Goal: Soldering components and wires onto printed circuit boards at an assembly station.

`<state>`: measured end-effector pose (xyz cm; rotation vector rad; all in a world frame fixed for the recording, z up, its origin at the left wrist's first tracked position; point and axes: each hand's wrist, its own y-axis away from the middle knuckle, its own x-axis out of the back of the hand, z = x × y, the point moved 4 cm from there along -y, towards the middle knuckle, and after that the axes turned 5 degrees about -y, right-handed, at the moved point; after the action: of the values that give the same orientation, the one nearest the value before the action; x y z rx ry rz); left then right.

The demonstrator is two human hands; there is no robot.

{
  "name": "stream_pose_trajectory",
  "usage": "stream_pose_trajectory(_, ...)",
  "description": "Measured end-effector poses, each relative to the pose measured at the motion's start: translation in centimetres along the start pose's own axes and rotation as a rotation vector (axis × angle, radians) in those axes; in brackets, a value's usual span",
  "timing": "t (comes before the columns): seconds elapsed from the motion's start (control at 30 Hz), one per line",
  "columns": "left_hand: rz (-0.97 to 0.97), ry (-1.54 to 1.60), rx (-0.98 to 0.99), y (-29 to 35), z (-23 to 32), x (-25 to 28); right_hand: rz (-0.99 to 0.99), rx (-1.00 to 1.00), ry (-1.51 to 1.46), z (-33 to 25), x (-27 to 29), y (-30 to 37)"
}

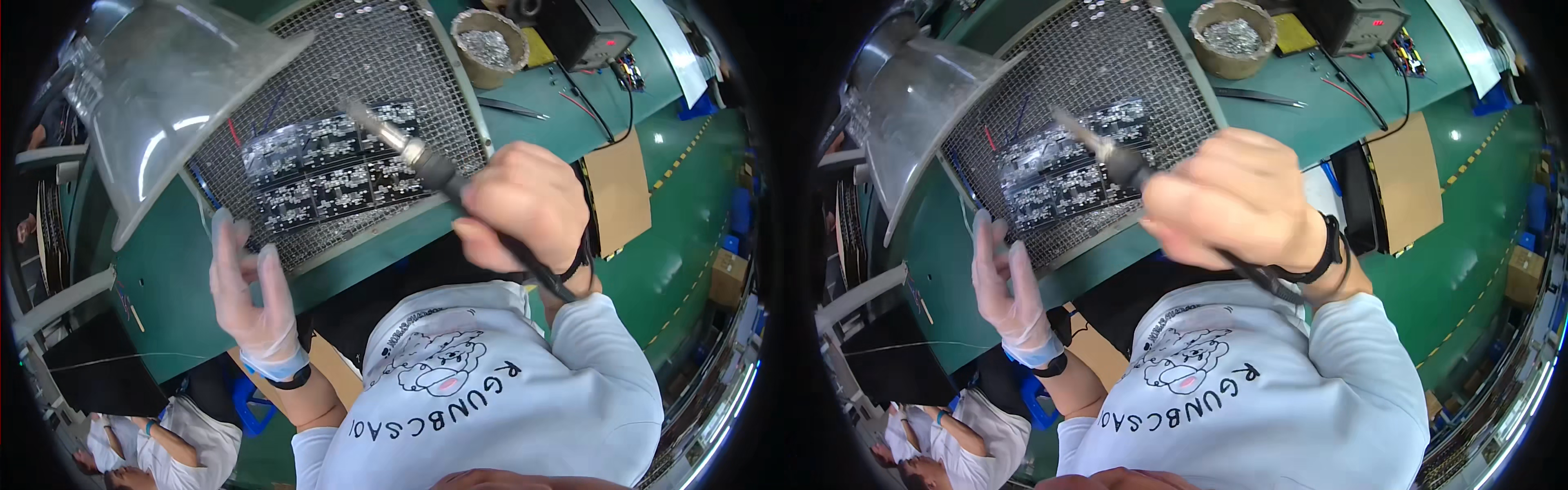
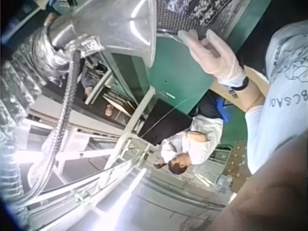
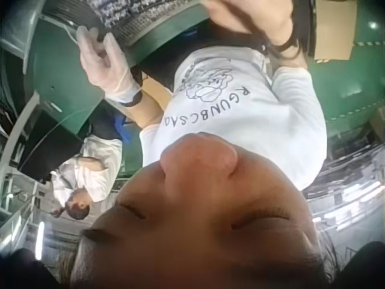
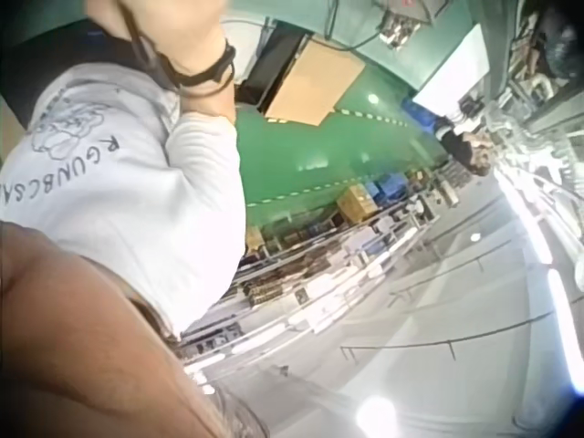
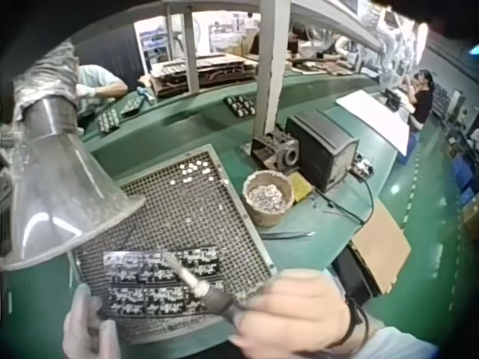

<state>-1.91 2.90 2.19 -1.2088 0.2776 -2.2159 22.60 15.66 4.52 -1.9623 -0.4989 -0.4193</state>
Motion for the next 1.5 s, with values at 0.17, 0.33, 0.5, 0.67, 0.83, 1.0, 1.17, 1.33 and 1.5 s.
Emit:
stream_pose_trajectory(0.17,-0.060,-0.041,0.038,-0.7,-0.2,-0.9,0.085,-0.255,0.029,1.3,-1.0,1.4)
stream_pose_trajectory(0.33,-0.095,-0.040,0.148,-0.8,-0.3,-1.2,0.056,-0.396,-0.062,2.1,-3.6,2.7)
stream_pose_trajectory(0.5,-0.060,0.048,0.049,-0.1,0.6,-1.3,0.126,-0.375,-0.104,2.7,-4.0,2.2)
stream_pose_trajectory(0.67,0.050,-0.027,0.130,1.3,0.3,-2.2,0.065,-0.361,-0.104,3.1,-4.2,1.5)
stream_pose_trajectory(0.83,0.029,-0.003,0.200,1.6,-0.2,-2.6,0.074,-0.347,-0.087,3.2,-4.6,1.3)
stream_pose_trajectory(1.0,-0.058,-0.062,0.238,1.7,0.4,-1.6,0.118,-0.347,-0.057,2.8,-4.1,1.9)
stream_pose_trajectory(1.17,0.094,0.247,0.124,2.8,1.2,-1.1,0.148,-0.364,-0.384,1.3,-2.0,3.6)
stream_pose_trajectory(1.33,-0.338,0.289,0.049,3.6,2.4,-1.9,0.162,-0.305,-0.426,0.0,-2.6,4.0)
stream_pose_trajectory(1.5,-0.339,0.299,0.046,3.3,2.1,-2.5,0.041,-0.250,-0.409,-0.6,-3.3,3.1)
